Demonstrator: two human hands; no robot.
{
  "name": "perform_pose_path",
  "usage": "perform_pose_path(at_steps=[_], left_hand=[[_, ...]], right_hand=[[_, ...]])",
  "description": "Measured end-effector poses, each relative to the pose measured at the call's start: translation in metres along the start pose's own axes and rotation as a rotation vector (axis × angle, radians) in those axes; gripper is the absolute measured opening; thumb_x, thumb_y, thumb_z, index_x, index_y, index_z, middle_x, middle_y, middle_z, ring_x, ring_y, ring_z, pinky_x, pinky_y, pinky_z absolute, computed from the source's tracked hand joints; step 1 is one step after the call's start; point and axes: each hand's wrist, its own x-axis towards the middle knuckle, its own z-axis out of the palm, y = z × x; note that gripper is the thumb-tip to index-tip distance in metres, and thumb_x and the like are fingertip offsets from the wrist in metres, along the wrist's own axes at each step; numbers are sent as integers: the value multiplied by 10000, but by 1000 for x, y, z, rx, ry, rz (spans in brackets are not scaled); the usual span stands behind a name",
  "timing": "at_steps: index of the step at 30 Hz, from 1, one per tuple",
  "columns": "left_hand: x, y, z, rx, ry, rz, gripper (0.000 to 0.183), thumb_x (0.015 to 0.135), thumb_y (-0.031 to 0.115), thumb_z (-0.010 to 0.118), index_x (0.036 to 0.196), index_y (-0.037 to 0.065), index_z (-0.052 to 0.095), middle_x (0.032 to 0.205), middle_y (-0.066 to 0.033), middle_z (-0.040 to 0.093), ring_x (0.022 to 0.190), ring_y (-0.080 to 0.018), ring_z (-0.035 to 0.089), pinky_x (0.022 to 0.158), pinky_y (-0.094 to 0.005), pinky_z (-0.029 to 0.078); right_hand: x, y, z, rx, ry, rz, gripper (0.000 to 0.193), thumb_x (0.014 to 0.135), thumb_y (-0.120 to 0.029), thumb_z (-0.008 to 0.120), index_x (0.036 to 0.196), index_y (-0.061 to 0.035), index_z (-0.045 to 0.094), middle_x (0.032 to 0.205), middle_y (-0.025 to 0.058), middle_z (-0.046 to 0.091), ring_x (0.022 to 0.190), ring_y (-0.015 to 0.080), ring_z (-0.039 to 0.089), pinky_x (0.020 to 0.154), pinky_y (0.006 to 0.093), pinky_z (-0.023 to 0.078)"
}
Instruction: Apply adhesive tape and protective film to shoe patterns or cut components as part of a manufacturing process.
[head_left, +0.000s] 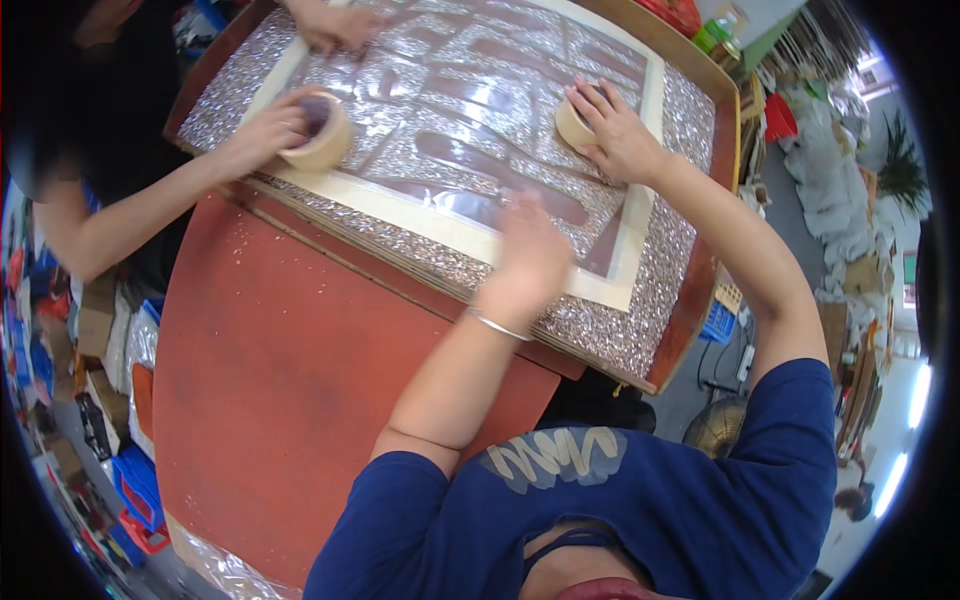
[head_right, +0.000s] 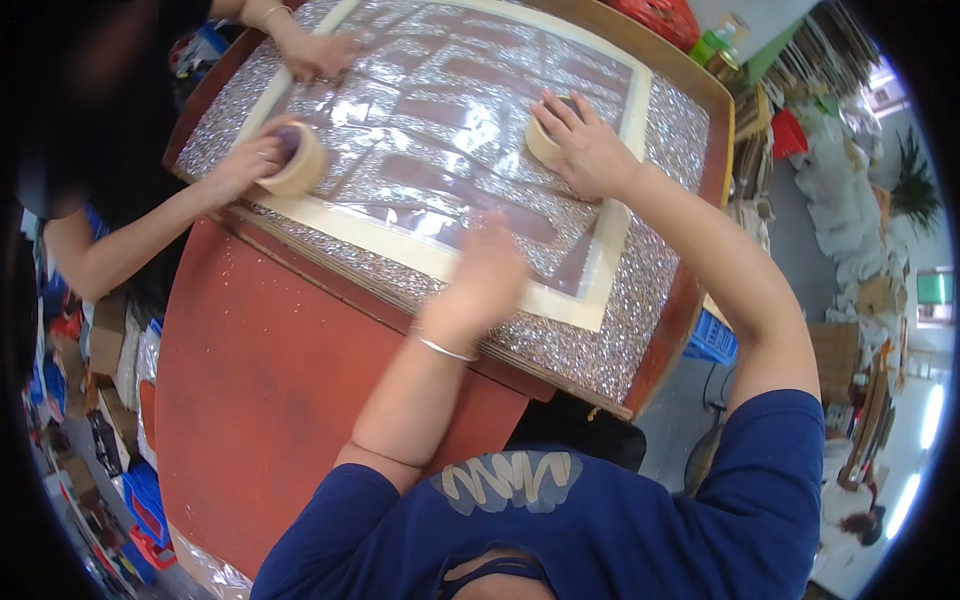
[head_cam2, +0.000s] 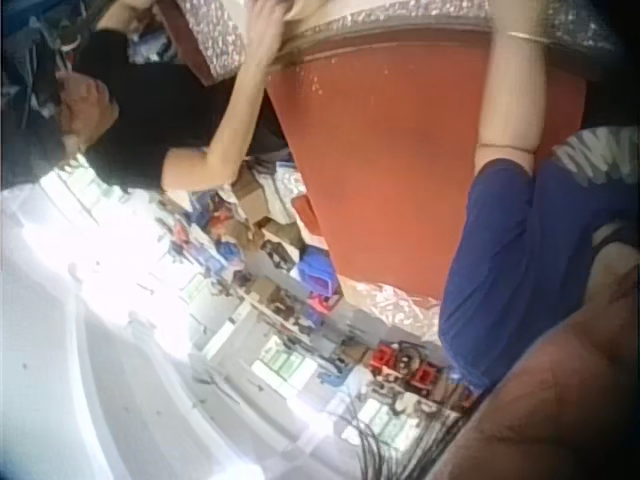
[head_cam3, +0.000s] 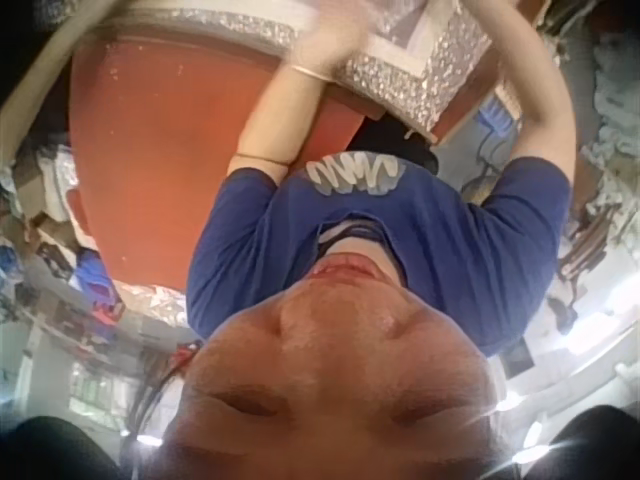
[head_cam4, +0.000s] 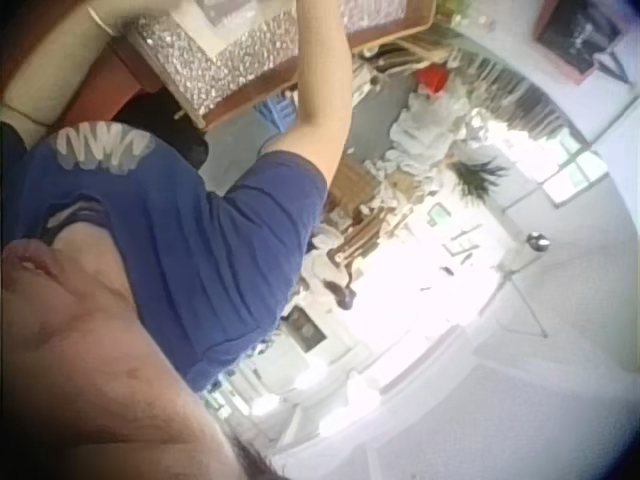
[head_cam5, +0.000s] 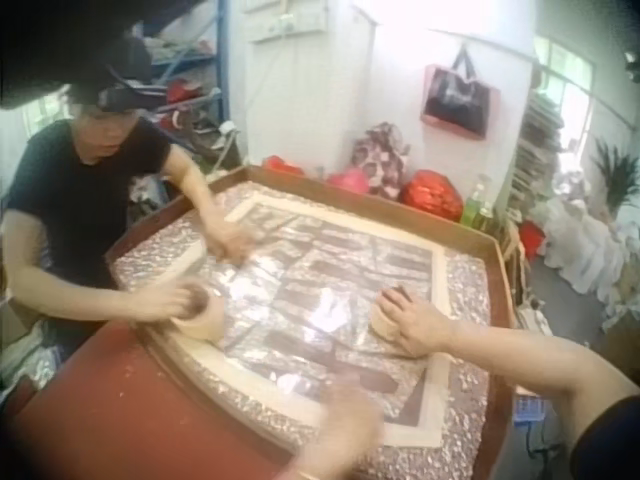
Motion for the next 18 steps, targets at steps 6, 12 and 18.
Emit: perform_pose_path(at_steps=[6, 12, 18], left_hand=[[-7, 24, 7, -113, 105, 66, 418, 804, 123, 517, 1096, -168, 589, 1354, -429, 322, 1297, -558, 289, 1063, -610, 241], [-2, 28, 10, -125, 129, 75, 471, 826, 110, 487, 1171, -210, 497, 1380, -420, 284, 1327, -581, 207, 1067, -627, 226], [-2, 6, 11, -322, 68, 78, 470, 822, 72, 477, 1200, -208, 466, 1394, -355, 311, 1296, -544, 289, 1078, -604, 224]], right_hand=[[51, -80, -13, 124, -51, -482, 684, 777, -229, 666, 1382, -74, 389, 1472, 152, 313, 1319, 447, 289, 1049, 532, 334], [155, -136, 14, 147, 104, -304, 708, 764, -188, 690, 1388, -89, 372, 1454, 122, 355, 1313, 413, 315, 1019, 513, 352], [72, -98, -8, 151, -48, -576, 759, 747, -227, 703, 1405, -95, 348, 1485, 119, 311, 1346, 418, 272, 1048, 515, 331]])
